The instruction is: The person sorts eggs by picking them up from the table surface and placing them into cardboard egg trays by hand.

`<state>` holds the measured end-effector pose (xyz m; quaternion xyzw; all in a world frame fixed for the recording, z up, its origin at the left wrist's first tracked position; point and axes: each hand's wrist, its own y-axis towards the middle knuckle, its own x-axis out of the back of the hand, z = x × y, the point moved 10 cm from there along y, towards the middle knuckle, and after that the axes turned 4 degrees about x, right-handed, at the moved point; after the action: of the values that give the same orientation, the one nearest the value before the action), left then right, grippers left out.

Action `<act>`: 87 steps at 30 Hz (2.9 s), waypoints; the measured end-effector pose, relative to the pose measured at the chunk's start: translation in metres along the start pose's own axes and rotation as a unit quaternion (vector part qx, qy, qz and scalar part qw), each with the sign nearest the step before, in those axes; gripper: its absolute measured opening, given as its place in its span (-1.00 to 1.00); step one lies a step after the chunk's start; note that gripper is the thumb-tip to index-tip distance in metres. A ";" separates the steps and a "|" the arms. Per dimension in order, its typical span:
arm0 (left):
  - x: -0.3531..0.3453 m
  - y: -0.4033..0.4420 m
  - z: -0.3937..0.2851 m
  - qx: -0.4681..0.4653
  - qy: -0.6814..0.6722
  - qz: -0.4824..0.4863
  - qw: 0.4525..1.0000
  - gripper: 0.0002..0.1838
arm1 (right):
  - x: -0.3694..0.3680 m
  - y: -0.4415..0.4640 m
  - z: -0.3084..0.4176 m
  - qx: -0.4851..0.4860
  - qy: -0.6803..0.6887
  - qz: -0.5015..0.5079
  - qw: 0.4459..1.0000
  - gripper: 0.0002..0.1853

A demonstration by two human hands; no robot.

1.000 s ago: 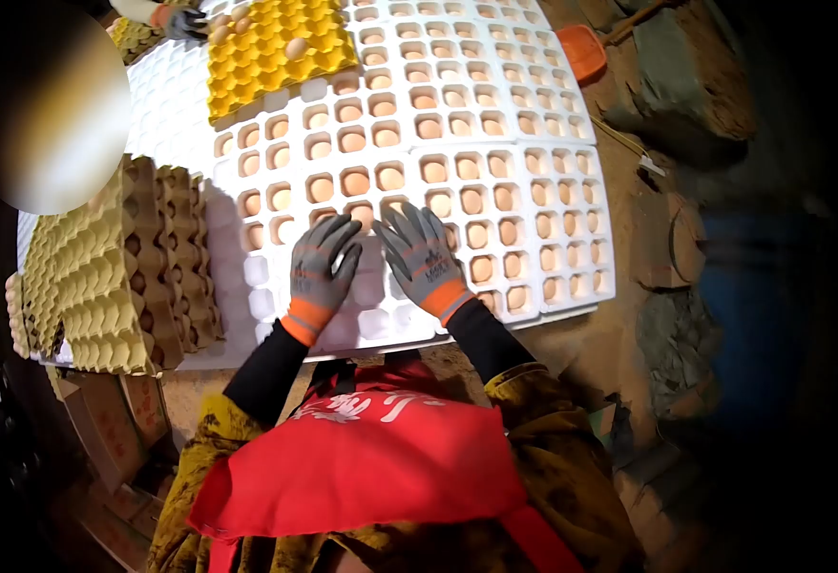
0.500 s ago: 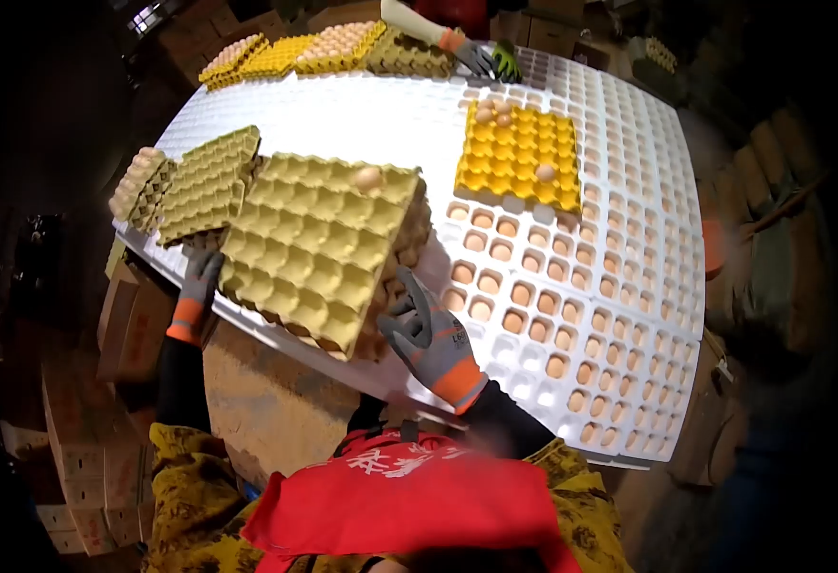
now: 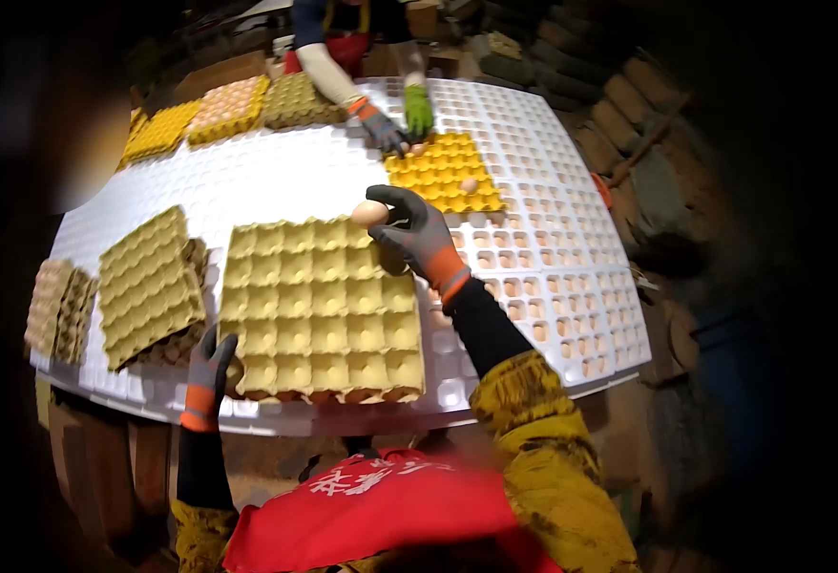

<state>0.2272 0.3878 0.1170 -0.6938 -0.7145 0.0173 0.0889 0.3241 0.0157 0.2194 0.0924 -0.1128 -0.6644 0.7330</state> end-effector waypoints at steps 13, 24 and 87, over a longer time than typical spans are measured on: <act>0.054 0.006 0.040 0.029 0.134 -0.044 0.990 -0.42 | 0.274 -0.320 -0.111 -0.159 0.146 -0.456 0.863 -0.54; 0.060 0.006 0.017 -0.250 0.616 0.037 0.746 -0.56 | 0.291 -0.364 -0.165 -0.225 0.303 -0.416 0.827 -0.35; 0.148 0.003 0.067 -0.015 -0.251 -0.567 0.784 -0.50 | 0.315 -0.036 -0.246 -0.187 -0.040 -0.306 0.933 -0.61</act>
<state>0.2172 0.5414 0.0654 -0.1361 -0.9763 0.1269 -0.1105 0.3897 -0.3050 -0.0130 -0.0431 0.0183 -0.8686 0.4932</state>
